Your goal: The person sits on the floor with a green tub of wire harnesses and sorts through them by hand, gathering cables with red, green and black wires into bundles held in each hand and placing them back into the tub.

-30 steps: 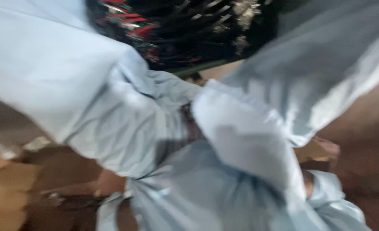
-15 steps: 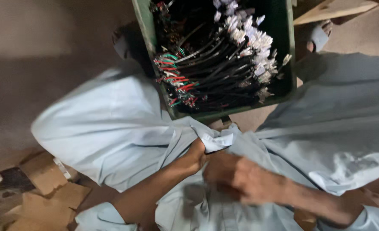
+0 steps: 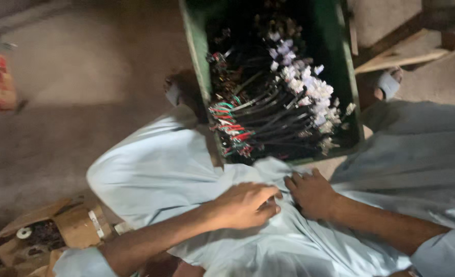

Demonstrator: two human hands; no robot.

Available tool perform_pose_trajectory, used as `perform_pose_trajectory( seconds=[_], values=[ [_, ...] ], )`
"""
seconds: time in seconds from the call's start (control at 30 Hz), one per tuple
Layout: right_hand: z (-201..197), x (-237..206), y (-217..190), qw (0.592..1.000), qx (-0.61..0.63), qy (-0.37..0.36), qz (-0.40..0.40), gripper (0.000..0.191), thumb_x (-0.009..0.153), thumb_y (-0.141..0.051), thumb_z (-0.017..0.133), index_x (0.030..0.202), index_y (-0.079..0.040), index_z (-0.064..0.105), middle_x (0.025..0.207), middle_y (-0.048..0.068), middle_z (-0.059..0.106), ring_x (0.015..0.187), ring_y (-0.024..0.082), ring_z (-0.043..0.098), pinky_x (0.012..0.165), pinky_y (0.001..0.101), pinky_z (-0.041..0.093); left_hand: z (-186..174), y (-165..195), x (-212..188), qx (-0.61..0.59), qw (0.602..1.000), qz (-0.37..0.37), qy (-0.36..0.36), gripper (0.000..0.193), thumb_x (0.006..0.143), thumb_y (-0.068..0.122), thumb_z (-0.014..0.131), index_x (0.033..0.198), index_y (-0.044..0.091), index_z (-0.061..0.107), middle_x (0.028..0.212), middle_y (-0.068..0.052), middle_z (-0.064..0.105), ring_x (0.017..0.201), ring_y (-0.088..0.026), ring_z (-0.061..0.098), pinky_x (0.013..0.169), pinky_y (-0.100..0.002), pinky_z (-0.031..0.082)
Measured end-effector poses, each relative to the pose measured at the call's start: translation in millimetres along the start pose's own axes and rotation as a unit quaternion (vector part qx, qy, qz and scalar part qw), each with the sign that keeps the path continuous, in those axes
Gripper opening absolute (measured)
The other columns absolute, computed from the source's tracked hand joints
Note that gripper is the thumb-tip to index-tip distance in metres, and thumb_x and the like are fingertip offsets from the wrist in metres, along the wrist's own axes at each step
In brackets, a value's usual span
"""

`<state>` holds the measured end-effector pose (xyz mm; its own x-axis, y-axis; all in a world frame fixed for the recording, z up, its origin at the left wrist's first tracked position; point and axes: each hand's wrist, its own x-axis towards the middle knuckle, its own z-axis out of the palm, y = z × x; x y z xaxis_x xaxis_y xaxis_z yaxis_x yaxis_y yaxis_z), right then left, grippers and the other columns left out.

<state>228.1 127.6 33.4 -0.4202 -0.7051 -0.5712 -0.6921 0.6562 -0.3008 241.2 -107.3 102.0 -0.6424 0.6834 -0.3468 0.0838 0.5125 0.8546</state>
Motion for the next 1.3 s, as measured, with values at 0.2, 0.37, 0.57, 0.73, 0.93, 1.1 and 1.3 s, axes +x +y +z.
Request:
perform_pose_trajectory(
  seconds=[0.2,0.37,0.57,0.73,0.93,1.1,1.3],
  values=[
    [-55.2,2.9,38.3,0.998,0.024,-0.042,-0.035,0.068,0.079,-0.043,0.078,0.130,-0.005,0.055,0.117,0.015,0.064,0.107,0.034,0.061,0.093,0.0482,0.045,-103.0,-30.3,74.9,0.257,0.947,-0.030,0.190,0.020,0.091,0.025,0.067,0.098,0.006,0.064,0.091,-0.018,0.070,0.085,-0.041,0.069,0.073,-0.054,0.056],
    [-83.1,11.2,51.0,0.992,0.078,-0.016,-0.097,0.047,0.087,-0.043,0.074,0.112,-0.005,0.059,0.106,0.012,0.065,0.100,0.033,0.062,0.086,0.0449,0.048,-202.8,-122.5,158.7,0.356,0.903,-0.190,0.150,0.034,0.085,0.025,0.072,0.112,0.006,0.062,0.119,-0.021,0.063,0.107,-0.042,0.066,0.087,-0.053,0.056],
    [-58.4,30.0,45.6,0.986,0.052,0.002,-0.161,0.028,0.087,-0.025,0.068,0.105,-0.004,0.061,0.105,0.016,0.065,0.096,0.036,0.063,0.085,0.0495,0.047,-241.8,-215.7,260.7,0.288,0.944,-0.148,0.060,0.141,0.055,0.059,0.098,0.150,-0.011,0.022,0.149,-0.036,0.038,0.140,-0.044,0.041,0.116,-0.043,0.038],
    [-22.9,39.3,57.9,0.971,0.148,0.021,-0.187,0.028,0.087,-0.024,0.065,0.109,-0.007,0.064,0.108,0.015,0.067,0.102,0.034,0.063,0.085,0.0530,0.045,-231.9,-241.7,314.4,0.185,0.951,-0.244,0.045,0.164,0.046,0.073,0.091,0.158,-0.008,0.003,0.155,-0.031,0.035,0.146,-0.038,0.037,0.119,-0.041,0.032],
    [0.2,46.2,74.8,0.975,0.140,0.061,-0.160,0.047,0.084,-0.029,0.066,0.124,-0.004,0.063,0.112,0.016,0.065,0.102,0.034,0.062,0.083,0.0499,0.044,-226.8,-261.3,328.7,0.126,0.954,-0.271,0.020,0.151,0.040,0.076,0.085,0.154,-0.005,0.030,0.155,-0.024,0.046,0.145,-0.033,0.045,0.118,-0.040,0.038],
    [16.2,49.4,83.6,0.975,0.151,0.025,-0.163,0.056,0.082,-0.035,0.068,0.128,-0.003,0.060,0.117,0.017,0.064,0.107,0.037,0.061,0.084,0.0505,0.044,-231.2,-277.6,330.6,0.158,0.959,-0.231,0.032,0.152,0.046,0.079,0.092,0.149,-0.014,0.031,0.151,-0.032,0.042,0.141,-0.038,0.044,0.116,-0.041,0.039],
    [27.7,55.9,79.3,0.977,0.107,0.090,-0.164,0.035,0.090,-0.028,0.060,0.120,-0.009,0.063,0.106,0.012,0.068,0.094,0.031,0.065,0.076,0.0471,0.046,-228.0,-270.0,331.3,0.168,0.947,-0.273,-0.009,0.103,0.047,0.060,0.088,0.123,-0.005,0.064,0.123,-0.024,0.070,0.114,-0.034,0.070,0.094,-0.042,0.057]
  ],
)
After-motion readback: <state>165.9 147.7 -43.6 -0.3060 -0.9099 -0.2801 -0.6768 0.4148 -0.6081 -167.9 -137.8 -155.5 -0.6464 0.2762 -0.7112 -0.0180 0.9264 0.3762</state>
